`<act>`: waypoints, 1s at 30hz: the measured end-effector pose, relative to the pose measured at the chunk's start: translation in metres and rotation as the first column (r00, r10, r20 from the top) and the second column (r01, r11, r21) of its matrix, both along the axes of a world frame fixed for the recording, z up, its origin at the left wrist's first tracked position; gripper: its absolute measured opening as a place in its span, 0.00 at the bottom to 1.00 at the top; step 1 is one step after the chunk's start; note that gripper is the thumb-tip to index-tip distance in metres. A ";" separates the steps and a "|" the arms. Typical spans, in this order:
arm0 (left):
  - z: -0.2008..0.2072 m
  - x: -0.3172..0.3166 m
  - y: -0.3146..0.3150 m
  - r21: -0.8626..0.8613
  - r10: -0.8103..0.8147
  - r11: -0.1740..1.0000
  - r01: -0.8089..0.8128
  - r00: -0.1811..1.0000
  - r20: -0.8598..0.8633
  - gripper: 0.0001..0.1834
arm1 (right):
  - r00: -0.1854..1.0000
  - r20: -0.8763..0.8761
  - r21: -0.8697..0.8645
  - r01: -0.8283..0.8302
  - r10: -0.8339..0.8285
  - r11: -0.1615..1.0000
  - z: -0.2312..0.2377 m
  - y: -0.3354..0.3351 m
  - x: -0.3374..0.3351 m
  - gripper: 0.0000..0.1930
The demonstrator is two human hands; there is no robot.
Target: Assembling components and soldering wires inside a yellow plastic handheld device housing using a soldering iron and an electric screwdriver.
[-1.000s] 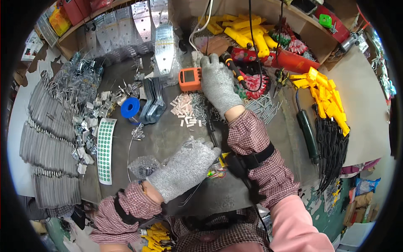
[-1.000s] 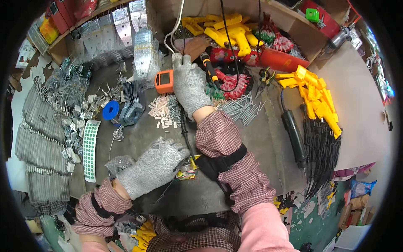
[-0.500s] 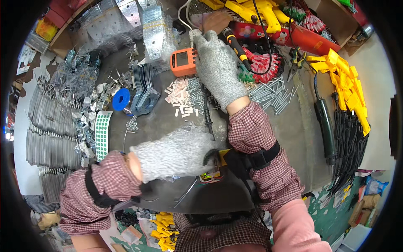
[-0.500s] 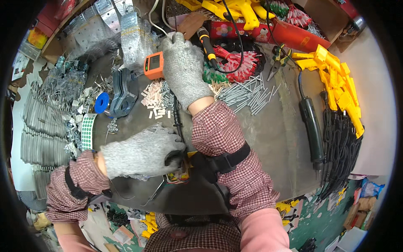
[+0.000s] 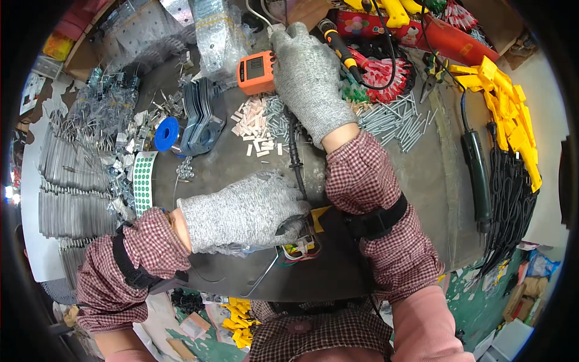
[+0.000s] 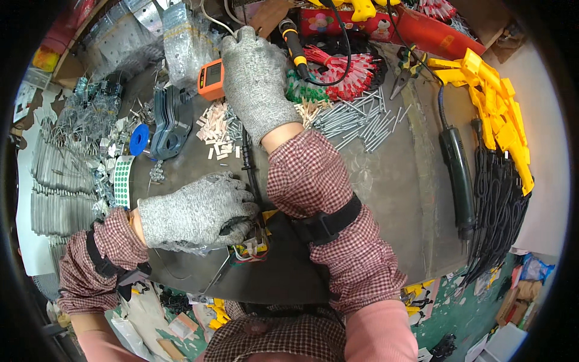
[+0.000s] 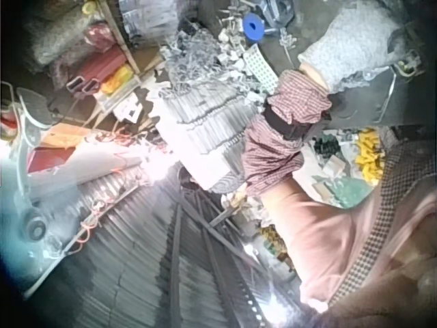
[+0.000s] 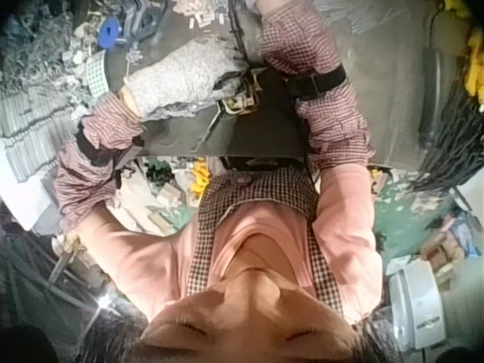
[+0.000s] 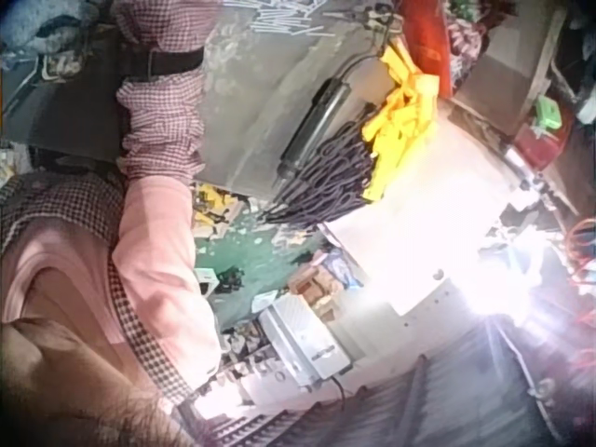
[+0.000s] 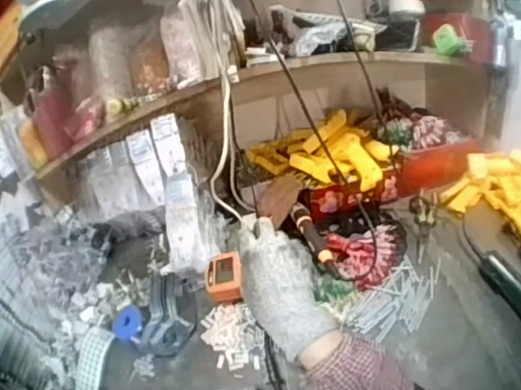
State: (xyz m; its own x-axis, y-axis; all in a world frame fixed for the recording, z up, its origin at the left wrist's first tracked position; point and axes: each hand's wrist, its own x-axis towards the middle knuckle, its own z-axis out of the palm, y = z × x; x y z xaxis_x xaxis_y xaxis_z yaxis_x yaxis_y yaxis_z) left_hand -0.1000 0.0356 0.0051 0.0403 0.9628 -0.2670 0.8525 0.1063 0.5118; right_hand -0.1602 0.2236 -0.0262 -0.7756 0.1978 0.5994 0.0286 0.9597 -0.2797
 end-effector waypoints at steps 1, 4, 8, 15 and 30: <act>0.001 -0.001 0.001 0.003 0.000 1.000 0.000 1.000 0.001 0.21 | 1.000 0.010 -0.010 -0.001 0.001 1.000 -0.001 0.002 -0.001 0.13; 0.006 -0.001 0.002 0.009 -0.031 0.999 0.031 1.000 0.000 0.20 | 1.000 0.000 0.022 0.018 -0.018 1.000 -0.004 0.002 -0.003 0.19; -0.001 0.000 -0.005 0.018 -0.084 0.996 0.086 0.992 -0.092 0.20 | 1.000 0.001 0.021 0.017 -0.017 1.000 -0.004 0.004 -0.003 0.17; -0.009 -0.001 -0.006 0.119 -0.029 0.992 0.031 0.999 -0.012 0.20 | 1.000 -0.022 0.021 -0.002 0.002 1.000 -0.003 0.006 -0.005 0.14; 0.005 0.016 0.009 0.268 -0.181 0.908 0.323 0.878 -0.443 0.13 | 0.995 0.069 -0.048 -0.064 0.067 0.997 0.004 -0.002 0.001 0.14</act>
State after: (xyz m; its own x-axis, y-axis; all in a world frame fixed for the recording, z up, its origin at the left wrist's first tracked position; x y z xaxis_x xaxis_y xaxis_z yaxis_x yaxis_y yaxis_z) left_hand -0.0839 0.0443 0.0097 0.2515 0.9678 0.0115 0.9638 -0.2515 0.0884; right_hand -0.1593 0.2219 -0.0217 -0.8281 0.1714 0.5338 -0.0125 0.9462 -0.3232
